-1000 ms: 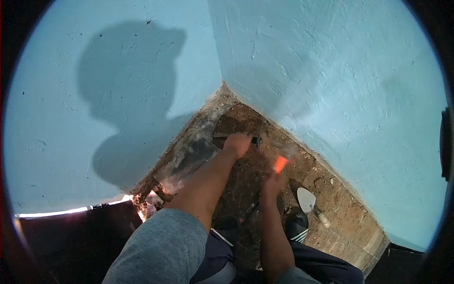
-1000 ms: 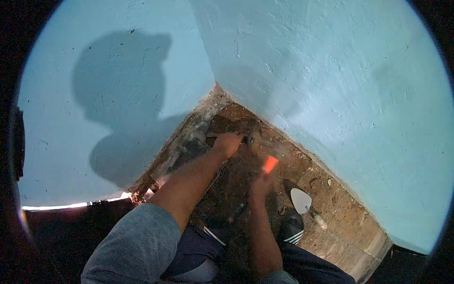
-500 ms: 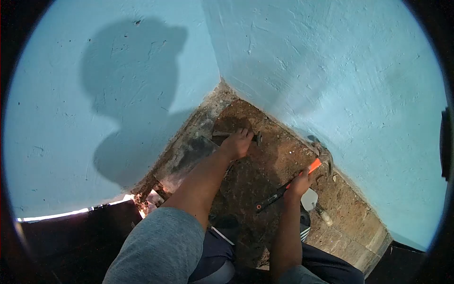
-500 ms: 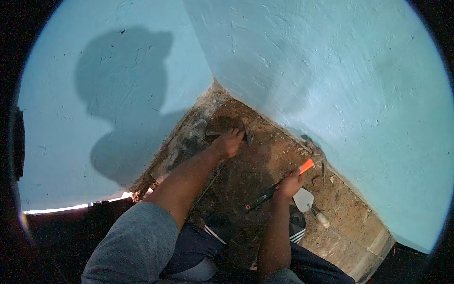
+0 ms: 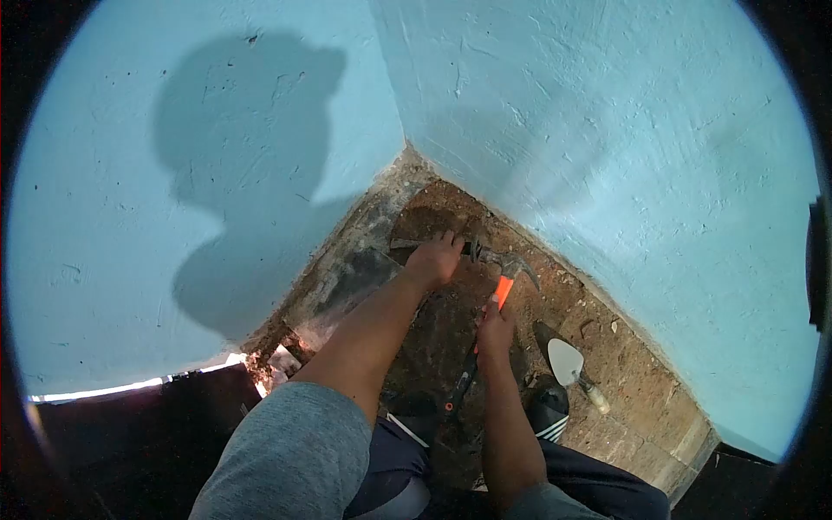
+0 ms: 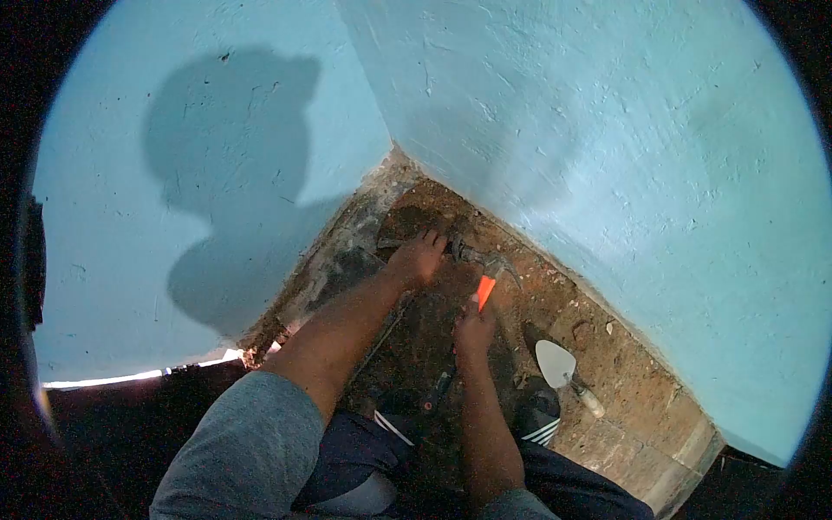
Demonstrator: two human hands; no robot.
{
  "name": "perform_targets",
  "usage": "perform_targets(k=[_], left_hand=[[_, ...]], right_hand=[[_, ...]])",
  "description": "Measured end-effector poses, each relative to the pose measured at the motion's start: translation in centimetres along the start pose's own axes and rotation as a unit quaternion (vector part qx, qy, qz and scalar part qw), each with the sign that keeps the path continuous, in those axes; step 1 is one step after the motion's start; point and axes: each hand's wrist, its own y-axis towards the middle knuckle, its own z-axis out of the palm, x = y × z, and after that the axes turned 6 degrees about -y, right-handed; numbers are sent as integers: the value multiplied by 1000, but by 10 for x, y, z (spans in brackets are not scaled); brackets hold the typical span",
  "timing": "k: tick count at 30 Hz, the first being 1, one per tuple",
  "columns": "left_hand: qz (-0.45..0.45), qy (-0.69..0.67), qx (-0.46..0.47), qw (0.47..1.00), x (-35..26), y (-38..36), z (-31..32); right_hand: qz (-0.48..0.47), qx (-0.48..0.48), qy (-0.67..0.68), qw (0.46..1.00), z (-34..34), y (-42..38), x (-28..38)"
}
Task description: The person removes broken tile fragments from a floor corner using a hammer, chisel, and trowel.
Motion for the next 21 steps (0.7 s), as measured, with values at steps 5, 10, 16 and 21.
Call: perform_targets(k=[5, 10, 16, 21], left_hand=[[-54, -33, 54, 996, -18, 0, -27], [-67, -28, 38, 997, -15, 1, -23], [-78, -18, 31, 996, -12, 6, -25], [-50, 9, 45, 998, -18, 0, -24]], right_hand=[[-22, -11, 19, 1000, -10, 6, -4], [-129, -71, 25, 989, -31, 14, 5], [-151, -100, 108, 978, -19, 23, 0], [-144, -46, -78, 985, -6, 30, -12]])
